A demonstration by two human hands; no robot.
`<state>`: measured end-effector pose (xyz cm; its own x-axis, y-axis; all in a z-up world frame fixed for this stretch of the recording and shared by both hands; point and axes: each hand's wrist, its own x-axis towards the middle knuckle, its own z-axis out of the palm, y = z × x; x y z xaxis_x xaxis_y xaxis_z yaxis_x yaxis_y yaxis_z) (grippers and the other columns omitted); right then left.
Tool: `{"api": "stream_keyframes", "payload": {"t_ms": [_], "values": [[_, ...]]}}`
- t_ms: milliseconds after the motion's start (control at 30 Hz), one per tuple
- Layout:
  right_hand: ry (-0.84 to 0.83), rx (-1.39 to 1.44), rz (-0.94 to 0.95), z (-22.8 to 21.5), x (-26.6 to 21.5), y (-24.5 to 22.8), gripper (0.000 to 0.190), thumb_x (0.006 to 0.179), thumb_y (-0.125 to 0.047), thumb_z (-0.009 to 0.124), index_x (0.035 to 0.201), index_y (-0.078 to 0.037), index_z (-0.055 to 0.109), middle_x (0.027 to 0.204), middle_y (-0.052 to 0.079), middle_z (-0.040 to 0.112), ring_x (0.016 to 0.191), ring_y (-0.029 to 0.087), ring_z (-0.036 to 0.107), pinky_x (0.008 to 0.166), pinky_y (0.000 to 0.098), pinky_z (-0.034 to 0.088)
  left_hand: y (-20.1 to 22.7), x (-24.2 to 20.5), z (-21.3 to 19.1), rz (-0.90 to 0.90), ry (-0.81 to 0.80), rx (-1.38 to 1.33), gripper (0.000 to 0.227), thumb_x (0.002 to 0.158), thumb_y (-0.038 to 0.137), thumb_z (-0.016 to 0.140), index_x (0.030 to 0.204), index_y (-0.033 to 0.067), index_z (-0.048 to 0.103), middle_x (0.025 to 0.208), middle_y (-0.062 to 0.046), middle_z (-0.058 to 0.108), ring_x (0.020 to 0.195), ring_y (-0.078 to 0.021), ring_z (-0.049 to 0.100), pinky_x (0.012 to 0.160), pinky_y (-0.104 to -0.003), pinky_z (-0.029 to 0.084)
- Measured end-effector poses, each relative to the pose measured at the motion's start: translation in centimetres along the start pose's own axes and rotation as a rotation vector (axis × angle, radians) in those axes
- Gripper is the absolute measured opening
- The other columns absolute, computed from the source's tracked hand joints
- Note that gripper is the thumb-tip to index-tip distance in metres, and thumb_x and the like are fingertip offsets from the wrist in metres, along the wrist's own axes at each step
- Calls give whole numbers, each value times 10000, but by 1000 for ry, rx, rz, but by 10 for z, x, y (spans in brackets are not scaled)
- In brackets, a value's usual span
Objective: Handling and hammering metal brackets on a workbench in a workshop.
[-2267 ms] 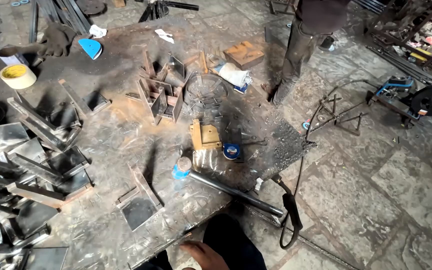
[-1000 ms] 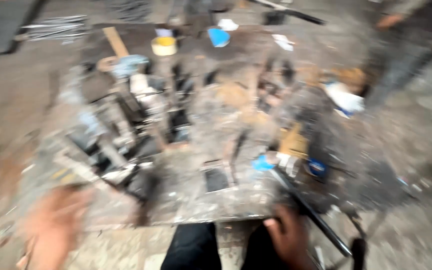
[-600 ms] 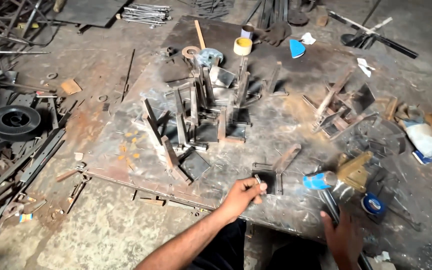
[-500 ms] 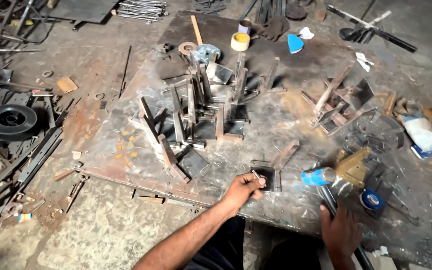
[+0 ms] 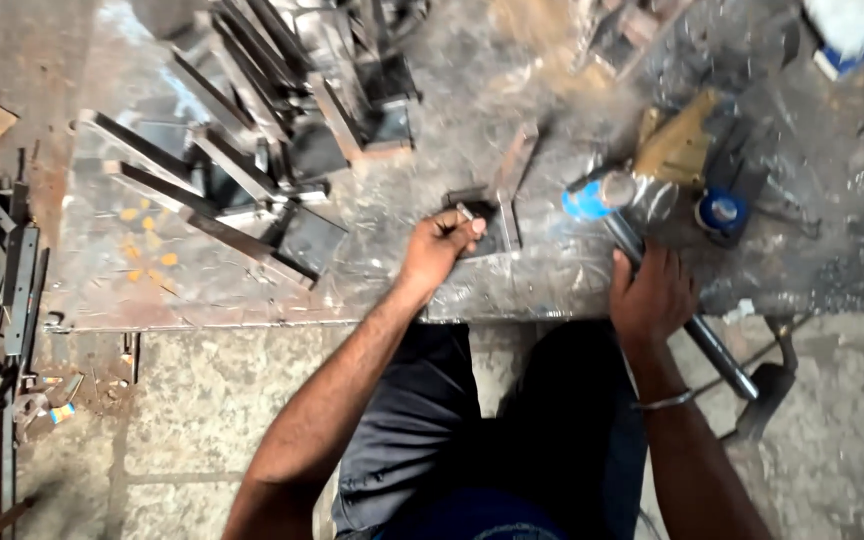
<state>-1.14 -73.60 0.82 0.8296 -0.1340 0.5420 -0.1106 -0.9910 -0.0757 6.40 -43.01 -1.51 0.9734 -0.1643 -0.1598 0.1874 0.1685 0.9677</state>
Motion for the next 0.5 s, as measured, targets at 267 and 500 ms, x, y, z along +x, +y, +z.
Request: {"api": "stream_keyframes", "payload": {"t_ms": [267,500], "values": [[-13,41,-9,-5,2,-2,426,1080,-444,656,1297,-78,655,1099,147,673,1007,373,639,810,506,466,22,3,31,193,-28,471,256,959,271,764,897,31,697,688,-30,587,683,-89,485,637,-306,463],[-21,51,-20,1,1,2,432,1112,-439,639,1329,-65,648,1120,147,668,1032,365,637,827,491,452,28,2,35,305,-56,693,251,943,321,738,938,71,714,864,-88,701,785,-289,670,715,-394,514]]}}
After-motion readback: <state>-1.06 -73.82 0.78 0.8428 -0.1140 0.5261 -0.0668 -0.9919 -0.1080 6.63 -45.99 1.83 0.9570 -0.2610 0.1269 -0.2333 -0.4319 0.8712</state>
